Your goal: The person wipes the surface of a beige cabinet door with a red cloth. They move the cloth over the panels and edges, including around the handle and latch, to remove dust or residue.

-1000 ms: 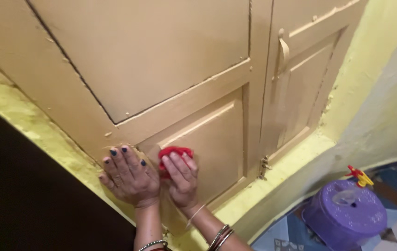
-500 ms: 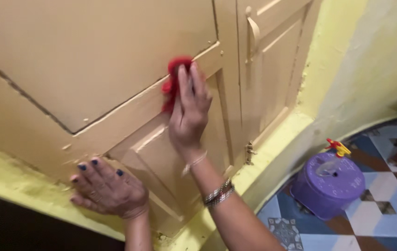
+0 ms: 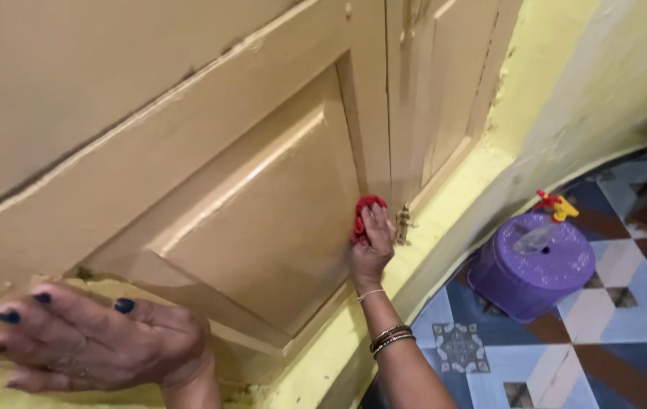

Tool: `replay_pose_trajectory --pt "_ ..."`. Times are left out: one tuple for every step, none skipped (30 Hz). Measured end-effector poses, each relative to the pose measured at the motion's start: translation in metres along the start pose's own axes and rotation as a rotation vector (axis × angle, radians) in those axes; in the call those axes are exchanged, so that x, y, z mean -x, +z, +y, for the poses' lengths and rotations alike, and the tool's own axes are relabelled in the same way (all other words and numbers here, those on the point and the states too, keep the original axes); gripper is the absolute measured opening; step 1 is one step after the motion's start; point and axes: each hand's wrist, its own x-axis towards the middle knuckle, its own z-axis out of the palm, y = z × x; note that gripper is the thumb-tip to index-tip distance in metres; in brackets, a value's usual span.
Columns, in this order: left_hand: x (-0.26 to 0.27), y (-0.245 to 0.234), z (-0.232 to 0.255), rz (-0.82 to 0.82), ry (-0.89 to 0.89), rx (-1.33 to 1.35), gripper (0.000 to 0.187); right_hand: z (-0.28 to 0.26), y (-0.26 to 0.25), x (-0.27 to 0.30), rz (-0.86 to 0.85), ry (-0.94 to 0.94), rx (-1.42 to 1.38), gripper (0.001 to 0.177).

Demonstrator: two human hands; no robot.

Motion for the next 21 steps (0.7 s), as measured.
replay_pose_trajectory --pt "-0.001 -0.001 0.000 -0.011 -0.022 -0.031 0.059 0.009 -0.004 0.017 -0.017 0.089 -0.004 0.051" --pt "-0.001 0.001 0.000 -0.019 -0.047 -0.065 0.060 0.018 -0.006 0.033 -0.034 0.175 -0.012 0.054" --pt "-0.001 0.001 0.000 -0.009 -0.044 -0.072 0.062 0.025 -0.008 0.048 -0.052 0.261 -0.019 0.057" --pt "-0.001 0.004 0.000 0.003 -0.043 -0.077 0.063 0.032 -0.009 0.061 -0.059 0.343 -0.015 0.055" --pt "0.001 0.005 0.000 0.016 -0.042 -0.083 0.064 0.037 -0.011 0.072 -0.067 0.424 -0.011 0.054" --pt "0.000 0.006 -0.001 0.009 -0.045 -0.074 0.065 0.037 -0.010 0.083 -0.072 0.501 -0.008 0.052" --pt "-0.002 0.008 -0.002 0.001 -0.047 -0.066 0.065 0.034 -0.009 0.095 -0.058 0.620 -0.089 0.054" --pt "-0.001 0.007 -0.002 -0.010 -0.052 -0.059 0.065 0.028 -0.009 0.109 -0.045 0.738 -0.168 0.056" --pt "-0.002 0.009 -0.004 -0.002 -0.061 -0.080 0.064 0.019 -0.009 0.124 -0.032 0.856 -0.247 0.059" --pt "-0.002 0.012 -0.005 0.005 -0.073 -0.101 0.064 0.006 -0.011 0.144 -0.052 0.846 -0.188 0.058" --pt "0.000 0.013 -0.006 0.012 -0.084 -0.122 0.063 -0.012 -0.013 0.169 -0.072 0.835 -0.129 0.058" --pt "0.001 0.013 -0.007 -0.001 -0.072 -0.131 0.064 -0.033 -0.019 0.195 -0.110 0.725 -0.099 0.052" --pt "0.002 0.012 -0.008 -0.014 -0.059 -0.140 0.066 -0.054 -0.028 0.220 -0.148 0.616 -0.069 0.046" --pt "0.001 0.010 -0.007 -0.022 -0.046 -0.146 0.067 -0.078 -0.034 0.242 -0.211 0.721 -0.155 0.048" --pt "-0.001 0.007 -0.006 -0.050 -0.057 -0.106 0.066 -0.098 -0.045 0.258 -0.276 0.825 -0.241 0.050" --pt "-0.003 0.001 -0.004 -0.076 -0.066 -0.066 0.065 -0.114 -0.057 0.263 -0.365 0.829 -0.251 0.053" --pt "-0.006 -0.008 -0.003 -0.101 -0.076 -0.026 0.063 -0.132 -0.069 0.264 -0.454 0.833 -0.260 0.056" --pt "-0.008 -0.020 -0.003 -0.119 -0.056 0.025 0.064 -0.148 -0.079 0.255 -0.543 0.834 -0.272 0.059" --pt "-0.011 -0.032 -0.004 -0.137 -0.035 0.077 0.064 -0.164 -0.087 0.237 -0.548 0.811 -0.329 0.057" --pt "-0.014 -0.043 -0.004 -0.155 -0.015 0.131 0.065 -0.177 -0.094 0.210 -0.552 0.785 -0.385 0.055" --pt "-0.016 -0.057 -0.005 -0.171 -0.036 0.244 0.063 -0.193 -0.099 0.178 -0.556 0.759 -0.441 0.053"
